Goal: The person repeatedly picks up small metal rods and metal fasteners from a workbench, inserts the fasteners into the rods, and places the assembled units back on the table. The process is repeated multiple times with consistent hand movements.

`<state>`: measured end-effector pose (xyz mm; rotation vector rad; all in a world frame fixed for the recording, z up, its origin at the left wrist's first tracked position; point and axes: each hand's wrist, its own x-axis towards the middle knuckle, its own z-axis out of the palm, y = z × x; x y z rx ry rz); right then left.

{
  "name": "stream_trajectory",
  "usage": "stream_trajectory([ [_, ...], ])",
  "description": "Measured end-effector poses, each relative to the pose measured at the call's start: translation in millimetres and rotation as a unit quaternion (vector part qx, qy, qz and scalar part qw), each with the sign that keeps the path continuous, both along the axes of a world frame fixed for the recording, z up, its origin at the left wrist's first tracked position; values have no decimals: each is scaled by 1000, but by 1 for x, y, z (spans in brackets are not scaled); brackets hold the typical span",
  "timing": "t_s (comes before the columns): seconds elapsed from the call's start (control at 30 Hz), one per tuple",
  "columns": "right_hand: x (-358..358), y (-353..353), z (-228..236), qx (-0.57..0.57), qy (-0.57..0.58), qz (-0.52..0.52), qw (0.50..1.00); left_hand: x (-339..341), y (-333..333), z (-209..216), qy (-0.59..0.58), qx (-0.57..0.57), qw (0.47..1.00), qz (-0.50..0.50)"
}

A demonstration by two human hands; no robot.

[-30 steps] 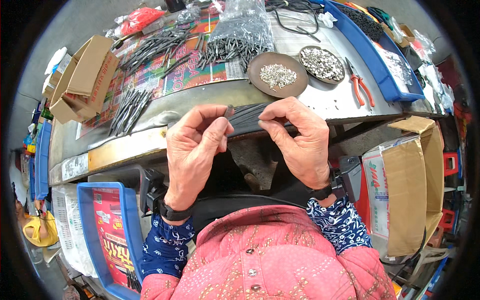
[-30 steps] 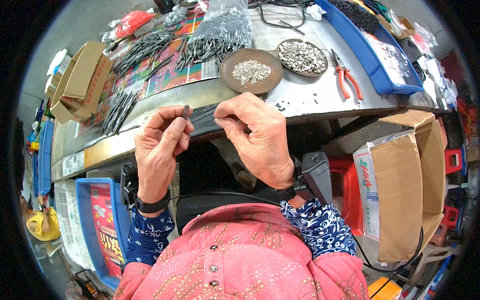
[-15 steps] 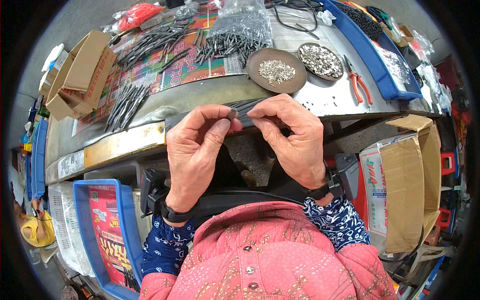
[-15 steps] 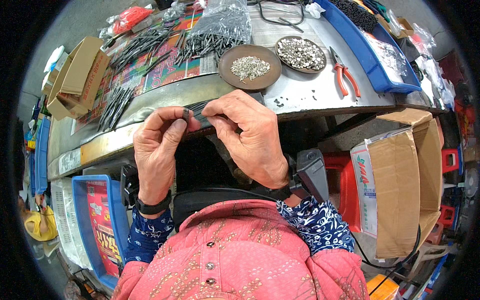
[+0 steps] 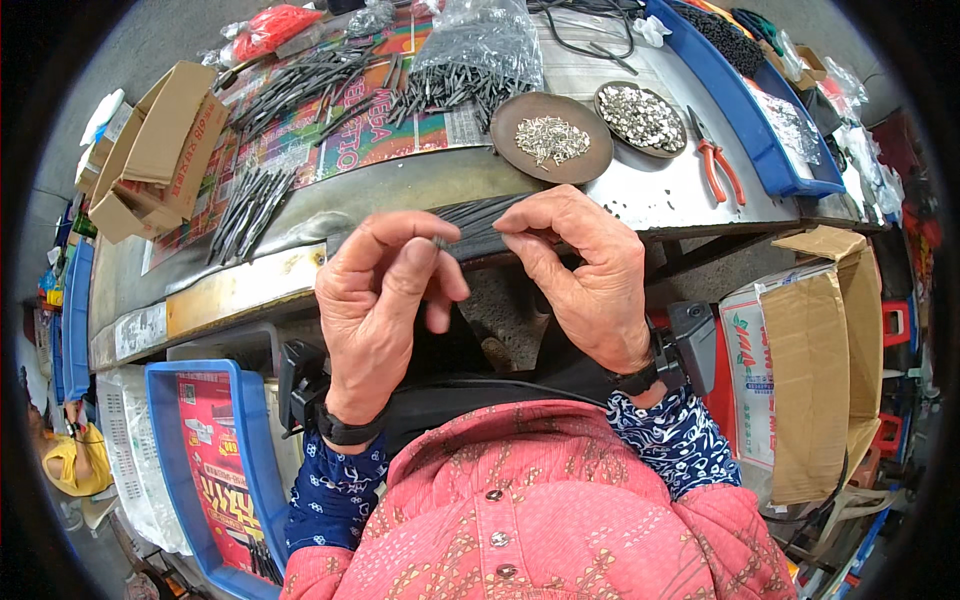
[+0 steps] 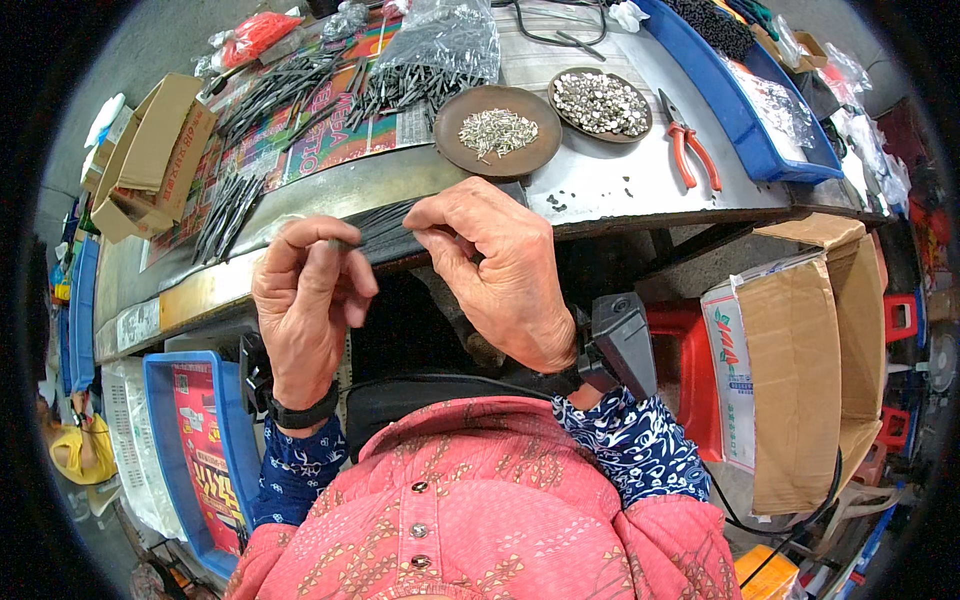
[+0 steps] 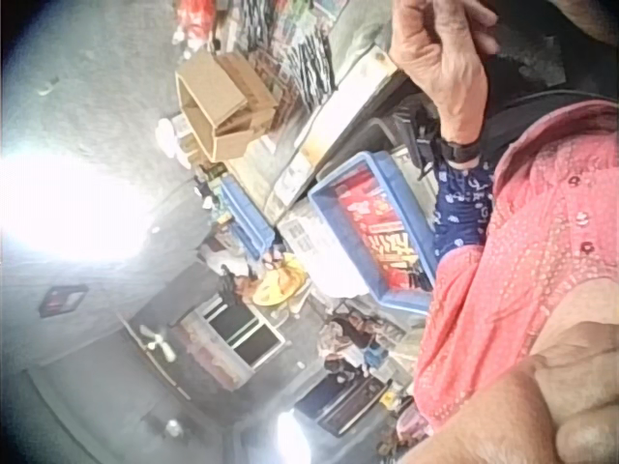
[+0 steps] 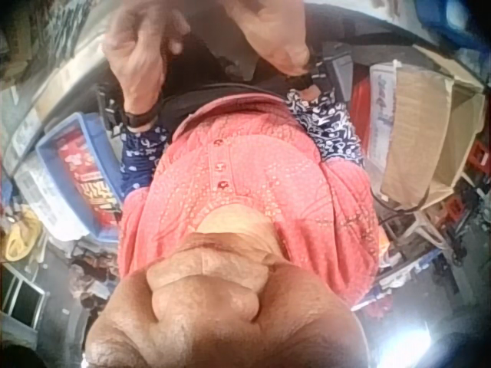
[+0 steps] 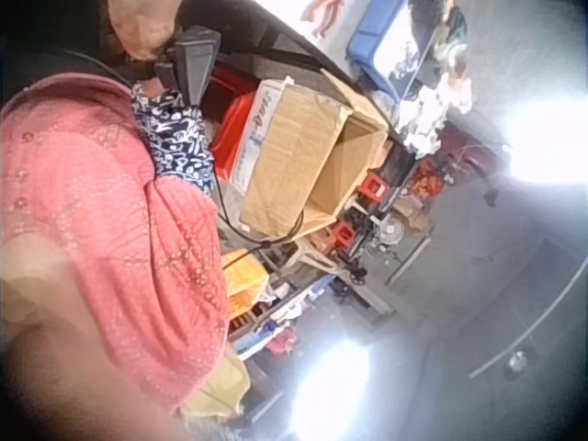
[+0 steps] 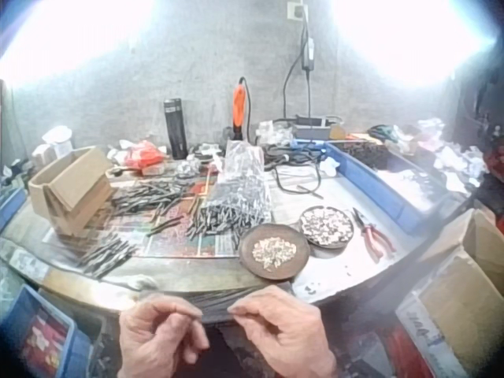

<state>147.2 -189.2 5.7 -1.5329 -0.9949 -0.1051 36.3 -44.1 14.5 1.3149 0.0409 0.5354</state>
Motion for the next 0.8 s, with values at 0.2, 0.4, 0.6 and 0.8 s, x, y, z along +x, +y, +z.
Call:
stream_trajectory([
  [0.2,0,-1,-2,3,0,-4,1000,-3,-3,-10,19,-71,994,-75],
  [0.4,-1,-4,0,-20,8,2,1000,-3,-11,-14,75,-56,994,-55],
  [0.6,-3,-6,-1,-37,43,7,998,-3,-17,-18,90,-80,990,-68],
  [0.8,-4,-5,-4,-36,66,6,997,-5,-21,-25,113,-125,980,-104],
])
